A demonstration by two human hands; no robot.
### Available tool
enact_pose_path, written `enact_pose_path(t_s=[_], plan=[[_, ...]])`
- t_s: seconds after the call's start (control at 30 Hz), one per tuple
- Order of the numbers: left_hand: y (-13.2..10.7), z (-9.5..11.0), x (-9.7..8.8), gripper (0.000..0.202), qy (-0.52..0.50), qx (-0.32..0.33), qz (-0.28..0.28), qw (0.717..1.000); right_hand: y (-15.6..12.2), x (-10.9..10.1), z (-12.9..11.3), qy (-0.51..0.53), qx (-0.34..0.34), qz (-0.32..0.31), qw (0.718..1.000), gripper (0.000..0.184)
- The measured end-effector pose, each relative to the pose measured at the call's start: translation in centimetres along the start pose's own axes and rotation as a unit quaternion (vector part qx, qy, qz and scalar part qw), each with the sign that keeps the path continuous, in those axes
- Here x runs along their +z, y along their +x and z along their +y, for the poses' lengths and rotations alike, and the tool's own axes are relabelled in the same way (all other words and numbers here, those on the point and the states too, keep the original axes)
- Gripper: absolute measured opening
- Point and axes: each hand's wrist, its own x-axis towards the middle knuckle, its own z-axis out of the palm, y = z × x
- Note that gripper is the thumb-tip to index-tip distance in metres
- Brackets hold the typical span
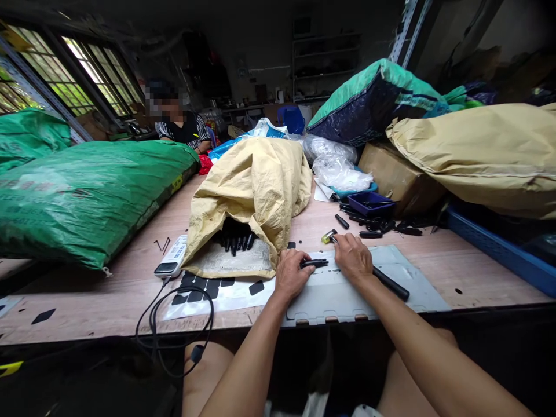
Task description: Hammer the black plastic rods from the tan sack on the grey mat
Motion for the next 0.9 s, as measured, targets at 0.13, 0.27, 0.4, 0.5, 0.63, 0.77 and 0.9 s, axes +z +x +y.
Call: enact_pose_path(t_s=[0.13,0.27,0.4,0.5,0.63,0.77,0.9], plan=[[0.4,-0.4,0.1,0.016,-0.010,0.012,-0.008,1.000,-0.2,0.1,-0.4,-0.027,-0.006,0.004,1.000,0.031],[-0.4,0.6,-1.1,0.022,-0.120,0.015,-0.007,0.993,0.0,-0.2,-0.5,-0.038,0.003,-0.004,0.999,0.029],[-5.6,2.3,-3.1,0.034,-0.390,-0.072,-0.237,0.887,0.1,-0.1,-0.4,-0.043,-0.002,-0.004,0.999,0.028],[-10.6,1.3,-2.0,0.045,-0.430,-0.112,-0.502,0.742,0.0,0.2,-0.4,-0.040,-0.001,0.005,0.999,0.027],[-14.3,-3.8,3.3,0.042,-0.283,-0.249,-0.493,0.784,0.0,0.3,-0.4,-0.036,0.000,0.009,0.999,0.027],[-14.0,-7.9,7.4,0.035,-0.201,-0.366,-0.305,0.856,0.0,0.1,-0.4,-0.035,0.001,0.003,0.999,0.025],[-12.8,-8.2,8.4,0.044,-0.206,-0.336,-0.282,0.875,0.1,0.1,-0.5,-0.034,0.004,0.001,0.999,0.023]])
